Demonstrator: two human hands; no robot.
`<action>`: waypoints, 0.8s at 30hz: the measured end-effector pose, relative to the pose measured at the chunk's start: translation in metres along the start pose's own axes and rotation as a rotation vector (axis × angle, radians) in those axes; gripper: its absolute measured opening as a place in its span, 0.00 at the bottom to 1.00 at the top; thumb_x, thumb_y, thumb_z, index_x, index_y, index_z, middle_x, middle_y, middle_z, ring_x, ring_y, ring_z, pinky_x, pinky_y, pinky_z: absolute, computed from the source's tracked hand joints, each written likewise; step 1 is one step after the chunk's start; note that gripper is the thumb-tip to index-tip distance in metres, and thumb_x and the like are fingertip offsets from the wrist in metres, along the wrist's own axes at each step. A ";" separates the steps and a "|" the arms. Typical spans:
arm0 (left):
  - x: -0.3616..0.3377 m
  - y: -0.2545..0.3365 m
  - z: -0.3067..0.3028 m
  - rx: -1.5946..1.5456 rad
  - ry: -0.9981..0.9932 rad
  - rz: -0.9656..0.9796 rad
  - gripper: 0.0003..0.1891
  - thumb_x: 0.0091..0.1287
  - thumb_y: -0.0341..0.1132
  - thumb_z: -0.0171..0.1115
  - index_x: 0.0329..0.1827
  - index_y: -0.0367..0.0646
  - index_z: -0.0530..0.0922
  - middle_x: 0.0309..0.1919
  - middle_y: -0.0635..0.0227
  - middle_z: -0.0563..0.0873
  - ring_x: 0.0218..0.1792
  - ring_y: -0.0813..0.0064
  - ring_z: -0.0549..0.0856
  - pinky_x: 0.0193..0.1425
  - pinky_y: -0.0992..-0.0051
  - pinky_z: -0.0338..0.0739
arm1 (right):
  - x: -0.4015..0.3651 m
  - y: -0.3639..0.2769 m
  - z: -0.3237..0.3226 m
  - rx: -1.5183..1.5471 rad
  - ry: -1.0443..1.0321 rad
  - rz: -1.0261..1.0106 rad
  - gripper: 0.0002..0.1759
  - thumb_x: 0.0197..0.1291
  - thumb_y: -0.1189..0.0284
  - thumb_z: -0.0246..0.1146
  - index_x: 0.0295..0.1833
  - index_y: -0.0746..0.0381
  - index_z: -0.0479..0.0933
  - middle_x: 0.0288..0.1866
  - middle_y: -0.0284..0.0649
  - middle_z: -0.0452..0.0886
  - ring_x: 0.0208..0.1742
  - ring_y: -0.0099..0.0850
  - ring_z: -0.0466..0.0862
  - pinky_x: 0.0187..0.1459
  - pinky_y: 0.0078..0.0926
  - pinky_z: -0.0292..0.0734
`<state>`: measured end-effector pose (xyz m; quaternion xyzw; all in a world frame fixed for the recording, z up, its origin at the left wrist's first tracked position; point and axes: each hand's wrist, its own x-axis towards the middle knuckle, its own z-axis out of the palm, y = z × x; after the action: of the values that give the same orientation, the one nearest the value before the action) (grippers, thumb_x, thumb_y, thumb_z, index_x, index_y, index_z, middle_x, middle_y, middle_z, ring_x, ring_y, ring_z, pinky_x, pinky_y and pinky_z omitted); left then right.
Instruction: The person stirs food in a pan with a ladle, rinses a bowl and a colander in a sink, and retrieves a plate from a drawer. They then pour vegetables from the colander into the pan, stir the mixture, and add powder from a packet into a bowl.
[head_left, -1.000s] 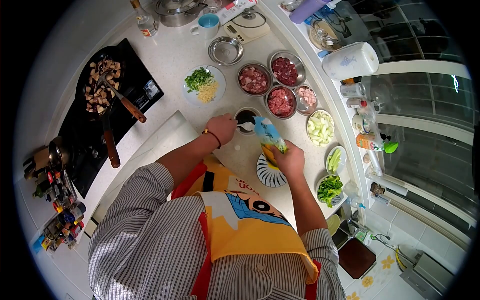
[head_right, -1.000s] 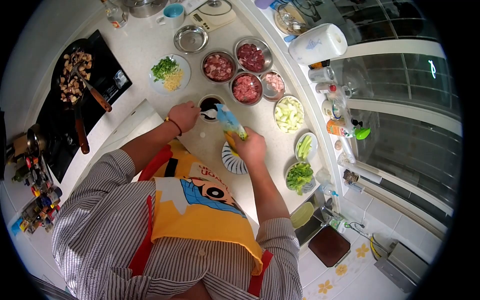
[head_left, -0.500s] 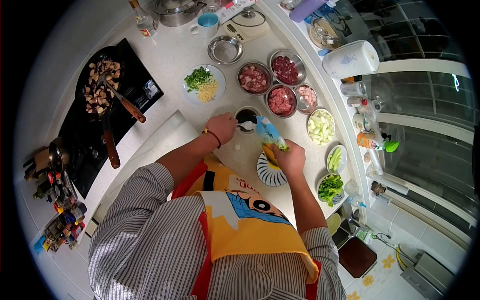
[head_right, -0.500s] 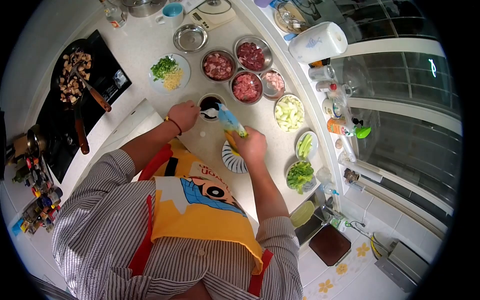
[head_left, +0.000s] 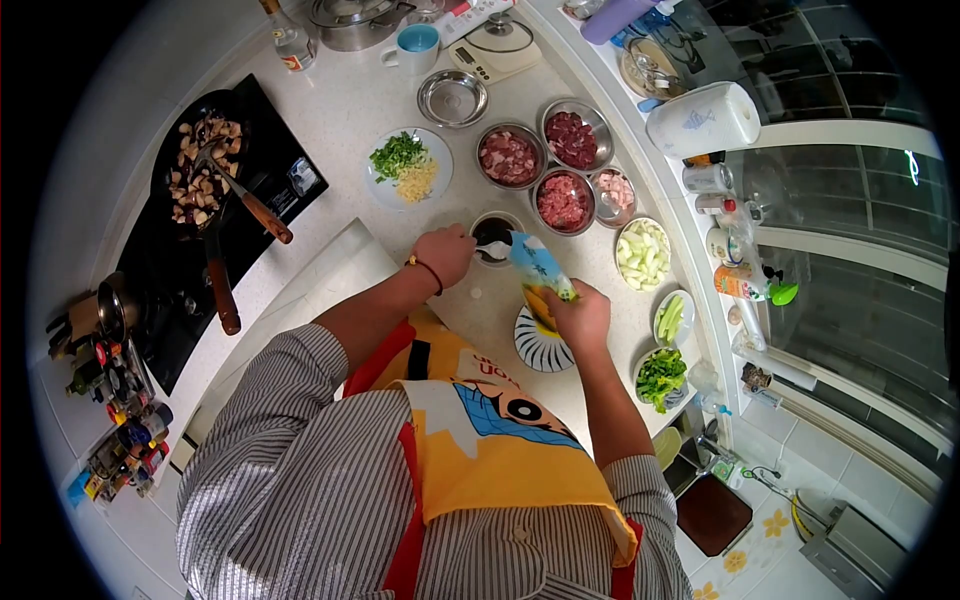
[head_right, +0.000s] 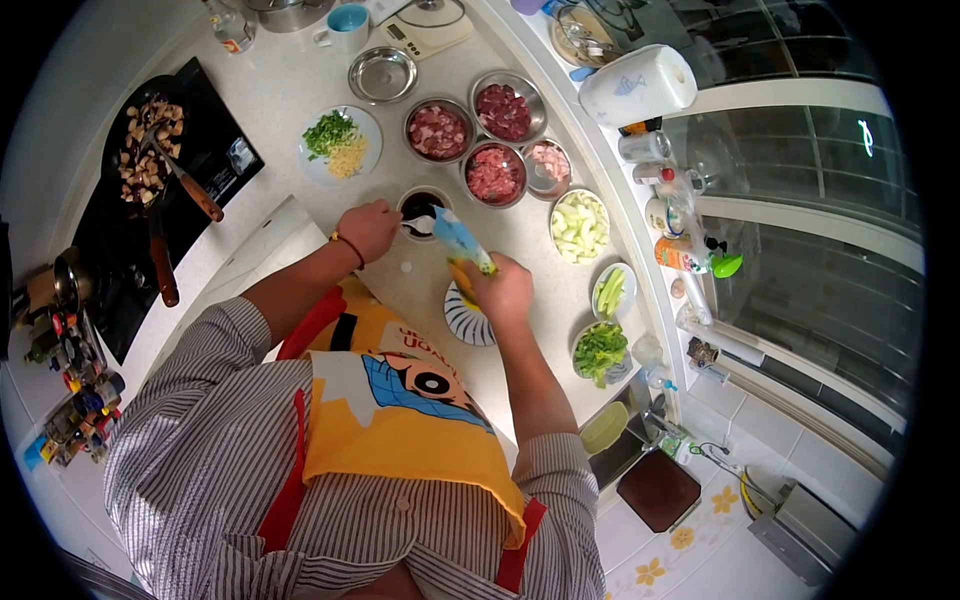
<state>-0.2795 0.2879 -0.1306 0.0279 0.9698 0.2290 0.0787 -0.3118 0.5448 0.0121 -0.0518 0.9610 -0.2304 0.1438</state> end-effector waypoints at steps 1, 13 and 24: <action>0.000 0.000 0.001 0.002 -0.004 0.000 0.11 0.74 0.41 0.60 0.48 0.51 0.88 0.42 0.60 0.84 0.42 0.56 0.88 0.45 0.57 0.84 | 0.000 0.000 0.001 0.000 0.000 0.000 0.16 0.55 0.60 0.76 0.31 0.61 0.83 0.29 0.52 0.85 0.32 0.55 0.85 0.35 0.46 0.81; 0.001 0.000 -0.001 0.001 -0.028 -0.012 0.11 0.74 0.41 0.59 0.48 0.51 0.88 0.43 0.60 0.84 0.43 0.56 0.88 0.46 0.57 0.83 | 0.001 0.009 0.008 0.055 -0.016 -0.035 0.13 0.54 0.64 0.75 0.32 0.62 0.83 0.31 0.52 0.85 0.34 0.55 0.86 0.37 0.46 0.82; 0.002 0.002 -0.002 0.004 -0.031 -0.008 0.11 0.75 0.41 0.58 0.50 0.51 0.88 0.44 0.60 0.84 0.43 0.57 0.88 0.46 0.57 0.84 | 0.000 0.004 0.006 0.075 -0.025 -0.035 0.15 0.54 0.63 0.78 0.35 0.63 0.84 0.33 0.52 0.86 0.35 0.54 0.86 0.38 0.44 0.82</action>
<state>-0.2813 0.2885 -0.1283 0.0277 0.9691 0.2261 0.0948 -0.3102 0.5456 0.0048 -0.0663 0.9488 -0.2680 0.1536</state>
